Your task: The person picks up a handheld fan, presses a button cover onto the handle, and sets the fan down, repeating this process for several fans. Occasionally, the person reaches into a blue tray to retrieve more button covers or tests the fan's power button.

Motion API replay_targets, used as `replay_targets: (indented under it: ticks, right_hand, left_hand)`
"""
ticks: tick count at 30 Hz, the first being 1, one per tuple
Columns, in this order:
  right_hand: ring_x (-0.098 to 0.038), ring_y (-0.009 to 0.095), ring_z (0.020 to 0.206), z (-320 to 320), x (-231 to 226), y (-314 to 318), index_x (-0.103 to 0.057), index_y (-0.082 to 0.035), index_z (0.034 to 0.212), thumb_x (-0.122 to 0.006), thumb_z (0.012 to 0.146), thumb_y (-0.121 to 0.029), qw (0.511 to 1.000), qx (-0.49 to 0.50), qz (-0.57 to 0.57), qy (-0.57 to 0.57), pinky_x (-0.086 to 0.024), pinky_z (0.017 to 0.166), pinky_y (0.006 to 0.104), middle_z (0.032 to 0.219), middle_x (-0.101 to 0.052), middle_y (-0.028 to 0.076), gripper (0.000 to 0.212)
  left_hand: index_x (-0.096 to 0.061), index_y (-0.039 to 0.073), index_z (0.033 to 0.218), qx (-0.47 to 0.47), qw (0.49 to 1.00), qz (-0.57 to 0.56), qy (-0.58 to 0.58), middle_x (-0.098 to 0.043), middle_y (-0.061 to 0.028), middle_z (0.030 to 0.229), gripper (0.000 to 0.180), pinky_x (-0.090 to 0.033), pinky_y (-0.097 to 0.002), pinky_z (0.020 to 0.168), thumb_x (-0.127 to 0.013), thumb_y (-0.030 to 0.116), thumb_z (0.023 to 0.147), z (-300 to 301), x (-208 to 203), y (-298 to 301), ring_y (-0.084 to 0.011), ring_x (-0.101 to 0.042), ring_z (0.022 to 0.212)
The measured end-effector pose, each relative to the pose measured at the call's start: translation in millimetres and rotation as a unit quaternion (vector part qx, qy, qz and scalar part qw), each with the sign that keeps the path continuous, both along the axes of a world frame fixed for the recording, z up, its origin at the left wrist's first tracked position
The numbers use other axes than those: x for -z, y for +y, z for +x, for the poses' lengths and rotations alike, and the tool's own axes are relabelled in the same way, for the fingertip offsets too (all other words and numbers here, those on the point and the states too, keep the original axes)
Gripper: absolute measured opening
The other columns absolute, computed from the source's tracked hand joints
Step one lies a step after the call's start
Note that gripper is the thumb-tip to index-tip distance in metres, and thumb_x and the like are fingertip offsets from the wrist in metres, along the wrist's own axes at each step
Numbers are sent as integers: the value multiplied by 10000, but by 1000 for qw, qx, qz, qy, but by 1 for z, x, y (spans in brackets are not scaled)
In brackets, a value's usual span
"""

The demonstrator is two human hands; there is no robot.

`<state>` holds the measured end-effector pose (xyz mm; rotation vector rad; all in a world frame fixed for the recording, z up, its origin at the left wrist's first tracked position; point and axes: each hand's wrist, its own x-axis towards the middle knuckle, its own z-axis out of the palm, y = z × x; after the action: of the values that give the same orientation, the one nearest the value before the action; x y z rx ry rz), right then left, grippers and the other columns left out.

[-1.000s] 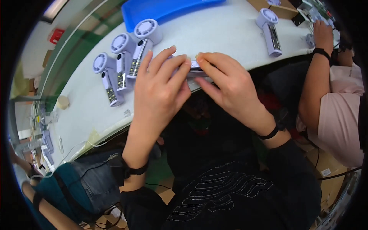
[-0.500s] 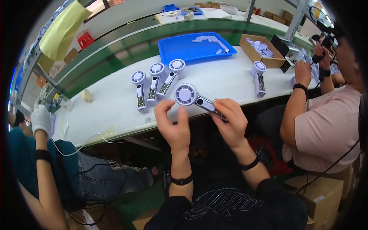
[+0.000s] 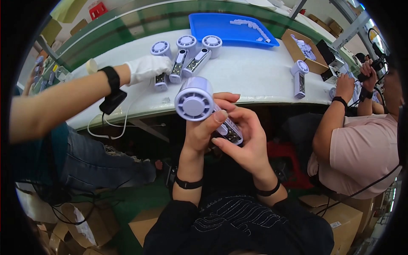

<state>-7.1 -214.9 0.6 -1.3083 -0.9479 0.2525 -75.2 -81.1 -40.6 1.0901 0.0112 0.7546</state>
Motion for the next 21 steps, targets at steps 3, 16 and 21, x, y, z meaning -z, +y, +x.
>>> replay_targets:
  ticks: [3, 16, 21]
  right_hand:
    - [-694, 175, 969, 7, -1, -3, -686, 22, 1138, -866, 812, -28, 987, -72, -101, 107, -569, 827, 312, 1036, -729, 105, 376]
    - [-702, 115, 925, 23, 19, -5, -688, 48, 1183, -816, 876, -5, 955, -168, -209, 125, -563, 795, 267, 1023, -742, 68, 337]
    - [-673, 102, 862, 34, 16, -2, -705, 42, 1083, -878, 838, -156, 921, -237, -259, 169, -544, 755, 269, 937, -725, 49, 359]
  left_hand:
    - [-719, -59, 1172, 44, 999, 2, 25, -645, -268, 1344, 587, -450, -498, 1143, -746, 457, 894, 0, 3, 5, -355, -610, 1283]
    - [-727, -47, 1212, 119, 989, 84, 12, -682, -247, 1320, 614, -476, -534, 1125, -757, 473, 887, 3, 10, 14, -399, -615, 1311]
    - [-695, -52, 1287, 145, 980, 109, 81, -654, -237, 1372, 732, -479, -484, 1129, -789, 536, 860, -1, 0, 14, -368, -606, 1329]
